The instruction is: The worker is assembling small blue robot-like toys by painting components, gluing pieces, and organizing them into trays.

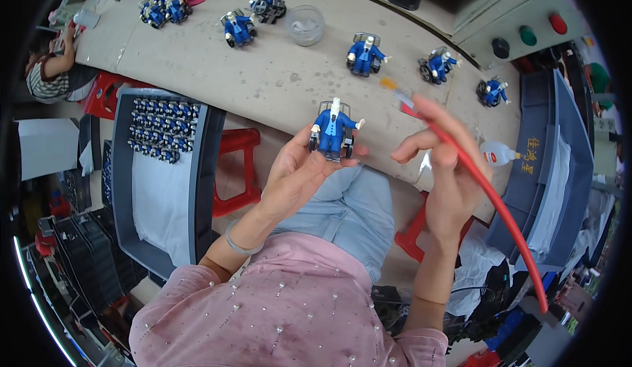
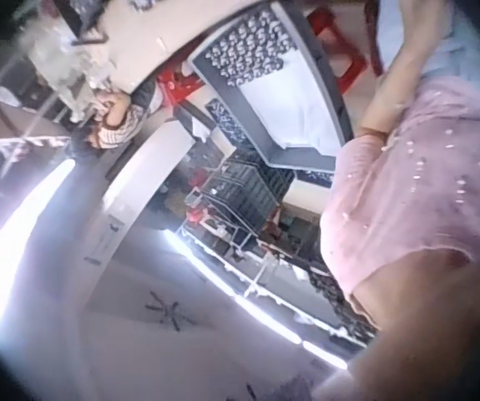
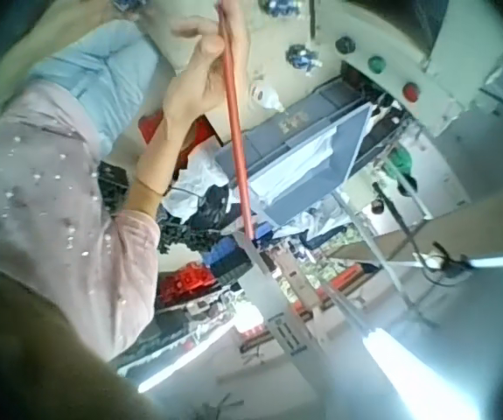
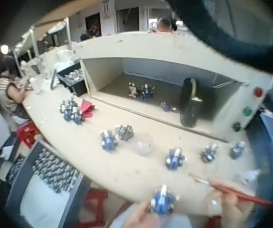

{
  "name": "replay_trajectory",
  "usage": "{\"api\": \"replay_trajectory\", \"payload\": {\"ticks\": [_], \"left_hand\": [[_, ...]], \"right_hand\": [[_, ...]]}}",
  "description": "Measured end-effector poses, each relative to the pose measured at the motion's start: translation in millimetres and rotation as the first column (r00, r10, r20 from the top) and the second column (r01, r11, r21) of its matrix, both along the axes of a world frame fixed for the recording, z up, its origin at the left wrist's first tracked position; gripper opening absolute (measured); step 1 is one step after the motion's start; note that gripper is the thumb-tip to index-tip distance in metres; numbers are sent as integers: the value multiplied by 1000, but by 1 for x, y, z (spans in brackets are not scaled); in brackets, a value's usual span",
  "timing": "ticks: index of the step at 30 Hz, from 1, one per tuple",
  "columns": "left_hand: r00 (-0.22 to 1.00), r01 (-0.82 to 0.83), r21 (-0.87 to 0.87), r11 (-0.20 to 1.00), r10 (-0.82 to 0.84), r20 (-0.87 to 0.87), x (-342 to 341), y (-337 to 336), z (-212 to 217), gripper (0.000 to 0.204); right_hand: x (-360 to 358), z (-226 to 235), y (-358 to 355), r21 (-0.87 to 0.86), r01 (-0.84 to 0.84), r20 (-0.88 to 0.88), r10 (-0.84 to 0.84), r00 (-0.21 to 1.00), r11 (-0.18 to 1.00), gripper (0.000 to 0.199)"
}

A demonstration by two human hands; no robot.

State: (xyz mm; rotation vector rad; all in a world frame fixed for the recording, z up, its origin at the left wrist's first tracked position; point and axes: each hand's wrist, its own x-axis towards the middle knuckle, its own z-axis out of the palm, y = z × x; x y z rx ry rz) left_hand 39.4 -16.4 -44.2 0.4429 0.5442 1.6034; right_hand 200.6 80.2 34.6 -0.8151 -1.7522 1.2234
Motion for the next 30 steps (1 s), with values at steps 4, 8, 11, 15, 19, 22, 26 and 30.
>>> {"api": "replay_trajectory", "payload": {"ticks": [4,8,11,15,19,22,26,30], "left_hand": [[997,-59,-20,998,58,-58,-6,1,-6,50],[992,-65,-10,998,64,-111,-4,2,-11,51],[986,-65,-12,998,62,-157,-2,4,-16,52],[978,-64,-53,997,52,-203,2,3,-7,51],[979,-61,-82,995,44,-197,6,4,-8,50],[972,-64,-84,994,43,-232,7,4,-8,50],[968,-60,-110,992,31,-250,7,5,-5,49],[964,-93,-105,990,63,-259,8,3,-7,49]], "right_hand": [[-22,-5,-17,110,-8,46,3,999,994,50],[-26,-8,-20,163,-60,155,35,987,985,43],[-18,-3,-22,80,-51,119,42,992,995,41],[-7,-5,-20,154,84,80,-97,992,985,43],[0,-10,-23,97,115,80,-123,989,989,42],[2,-10,-23,88,132,71,-139,988,987,41],[3,-9,-21,93,145,58,-151,987,985,42],[2,-10,-19,92,115,37,-119,992,989,42]]}}
